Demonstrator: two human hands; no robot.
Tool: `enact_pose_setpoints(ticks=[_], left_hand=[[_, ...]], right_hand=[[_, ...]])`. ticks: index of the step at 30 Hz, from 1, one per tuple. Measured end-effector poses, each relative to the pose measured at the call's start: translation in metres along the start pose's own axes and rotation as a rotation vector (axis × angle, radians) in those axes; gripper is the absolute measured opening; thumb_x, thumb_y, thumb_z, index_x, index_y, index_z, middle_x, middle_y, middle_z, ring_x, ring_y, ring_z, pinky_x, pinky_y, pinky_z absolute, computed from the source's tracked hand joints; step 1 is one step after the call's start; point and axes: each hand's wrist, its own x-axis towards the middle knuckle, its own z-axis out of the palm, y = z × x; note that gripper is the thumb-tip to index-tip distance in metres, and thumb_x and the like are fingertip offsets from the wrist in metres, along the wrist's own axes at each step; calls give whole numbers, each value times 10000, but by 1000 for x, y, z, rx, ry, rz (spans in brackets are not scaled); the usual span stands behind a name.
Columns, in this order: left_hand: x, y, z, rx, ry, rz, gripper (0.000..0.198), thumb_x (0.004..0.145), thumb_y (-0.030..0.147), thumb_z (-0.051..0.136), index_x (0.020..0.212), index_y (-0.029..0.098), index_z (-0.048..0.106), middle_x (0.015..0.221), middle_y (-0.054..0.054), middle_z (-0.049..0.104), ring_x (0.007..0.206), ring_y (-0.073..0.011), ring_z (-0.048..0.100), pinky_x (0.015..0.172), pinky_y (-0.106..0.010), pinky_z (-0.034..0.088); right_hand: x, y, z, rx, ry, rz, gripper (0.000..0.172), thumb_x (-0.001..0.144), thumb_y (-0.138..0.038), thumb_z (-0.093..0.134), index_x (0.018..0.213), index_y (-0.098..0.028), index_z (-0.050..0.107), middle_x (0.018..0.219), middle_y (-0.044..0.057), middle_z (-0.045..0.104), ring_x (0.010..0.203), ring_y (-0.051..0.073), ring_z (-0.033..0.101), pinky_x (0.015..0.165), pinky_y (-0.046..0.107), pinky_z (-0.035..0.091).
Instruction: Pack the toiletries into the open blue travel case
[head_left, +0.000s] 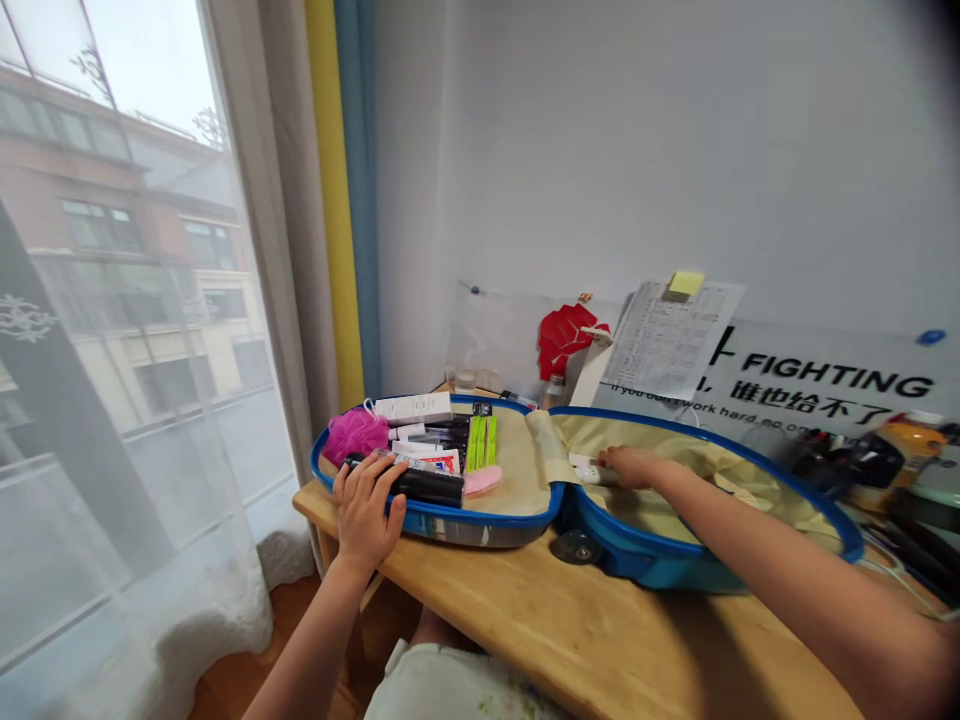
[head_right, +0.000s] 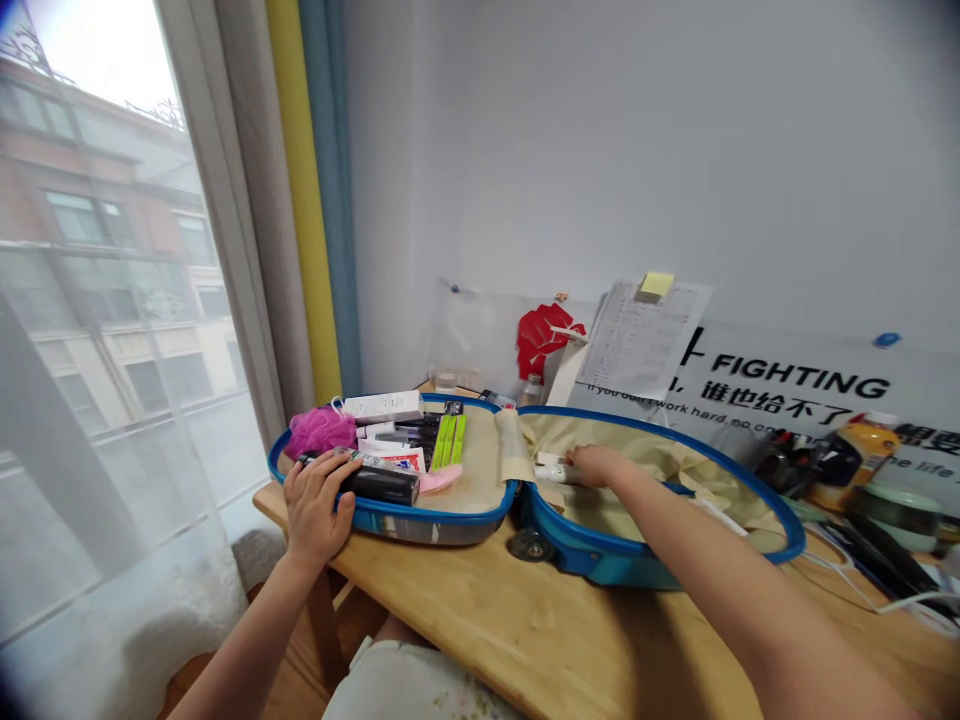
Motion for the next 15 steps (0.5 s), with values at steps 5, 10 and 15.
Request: enact_pose_setpoints(ticks=[5, 10, 15], left_hand=[[1, 1, -1, -3, -12, -10, 366, 917, 339, 347, 1140, 207, 605, 1152, -95, 622, 1155, -242, 499, 1079, -448, 201], [1, 1, -1, -17, -18, -22, 367, 912, 340, 357, 1150, 213, 606, 1164, -90, 623, 1162, -247, 497, 1082, -450, 194], [0, 3, -1, -24, -21, -30, 361, 916, 336, 356, 1147, 216, 607, 1158, -86, 628, 1169, -242, 497, 1080, -445, 196]], right_hand=[[3, -10, -3, -39, -36, 20, 301, 857, -376, 572, 1058, -154, 599, 1072, 59, 621, 983, 170, 586, 898, 420, 463], [-7, -12, -19, 18, 59, 56, 302, 708, -306, 694, 977, -178, 643, 1008, 97, 660, 931, 213, 617, 816, 374, 459], [-26, 10, -56, 126, 208, 193, 283, 649, -300, 663, 916, -206, 670, 879, 142, 686, 824, 295, 648, 646, 352, 442]])
